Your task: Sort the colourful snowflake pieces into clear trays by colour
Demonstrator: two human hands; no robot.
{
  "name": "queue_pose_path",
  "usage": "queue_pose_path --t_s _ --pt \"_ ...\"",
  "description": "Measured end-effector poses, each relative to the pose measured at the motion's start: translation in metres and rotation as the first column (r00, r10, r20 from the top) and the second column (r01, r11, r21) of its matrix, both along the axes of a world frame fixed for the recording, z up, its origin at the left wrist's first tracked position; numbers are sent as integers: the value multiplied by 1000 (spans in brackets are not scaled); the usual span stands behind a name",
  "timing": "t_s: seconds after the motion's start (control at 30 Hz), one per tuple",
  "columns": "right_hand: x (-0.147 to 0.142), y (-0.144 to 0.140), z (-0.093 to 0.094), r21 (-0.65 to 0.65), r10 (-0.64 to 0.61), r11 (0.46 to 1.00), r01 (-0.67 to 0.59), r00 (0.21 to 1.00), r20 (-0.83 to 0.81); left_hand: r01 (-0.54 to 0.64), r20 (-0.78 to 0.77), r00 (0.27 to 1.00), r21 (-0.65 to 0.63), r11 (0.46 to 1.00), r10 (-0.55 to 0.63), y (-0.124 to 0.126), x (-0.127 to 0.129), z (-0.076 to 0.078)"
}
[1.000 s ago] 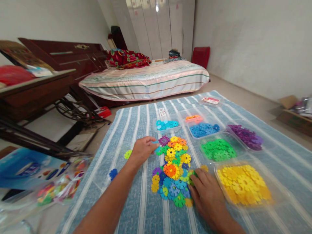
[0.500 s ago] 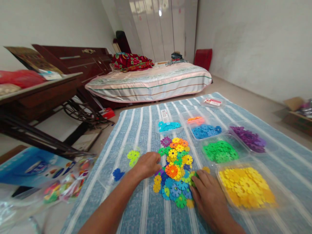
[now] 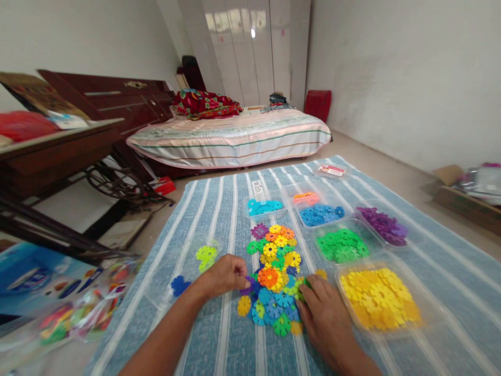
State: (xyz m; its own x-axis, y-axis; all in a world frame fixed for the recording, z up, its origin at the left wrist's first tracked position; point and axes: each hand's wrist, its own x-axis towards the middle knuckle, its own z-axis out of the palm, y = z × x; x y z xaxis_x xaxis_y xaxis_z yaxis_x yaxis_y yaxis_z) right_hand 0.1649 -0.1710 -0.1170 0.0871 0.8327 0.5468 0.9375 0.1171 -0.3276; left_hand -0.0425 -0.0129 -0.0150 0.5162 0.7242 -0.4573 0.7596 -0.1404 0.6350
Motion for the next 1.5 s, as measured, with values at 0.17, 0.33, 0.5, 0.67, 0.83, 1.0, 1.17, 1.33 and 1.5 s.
queue_pose_path --t_s 0.17,0.33,0.5,0.67,0.83,1.0,1.17,1.33,1.5 --pt "-4 -6 8 101 45 994 -35 994 -95 -102 167 979 -99 990 117 -8 -4 9" --pt "-18 -4 37 -5 162 983 -183 879 -449 -57 321 937 -246 968 137 -32 12 16" --pt "-22 4 69 -230 78 897 -376 649 -756 37 408 910 -270 962 79 -52 41 14" --pt "31 10 89 -250 -61 951 -183 680 -730 -41 347 936 -43 998 54 -35 48 -1" --pt "142 36 98 -174 -358 934 313 818 -450 -129 1 990 410 903 142 -1 39 -11" --pt "203 55 92 -280 -666 721 633 745 -32 -161 -157 943 554 816 293 26 43 -12" --pt "170 40 86 -172 -624 759 628 777 84 -195 -211 899 592 782 384 47 60 -20" --pt "94 20 84 -17 -195 981 194 968 -158 -245 -206 883 564 789 422 66 70 -32" --pt "36 11 77 -99 75 989 -112 944 -321 -346 -66 891 543 765 449 75 62 -41"
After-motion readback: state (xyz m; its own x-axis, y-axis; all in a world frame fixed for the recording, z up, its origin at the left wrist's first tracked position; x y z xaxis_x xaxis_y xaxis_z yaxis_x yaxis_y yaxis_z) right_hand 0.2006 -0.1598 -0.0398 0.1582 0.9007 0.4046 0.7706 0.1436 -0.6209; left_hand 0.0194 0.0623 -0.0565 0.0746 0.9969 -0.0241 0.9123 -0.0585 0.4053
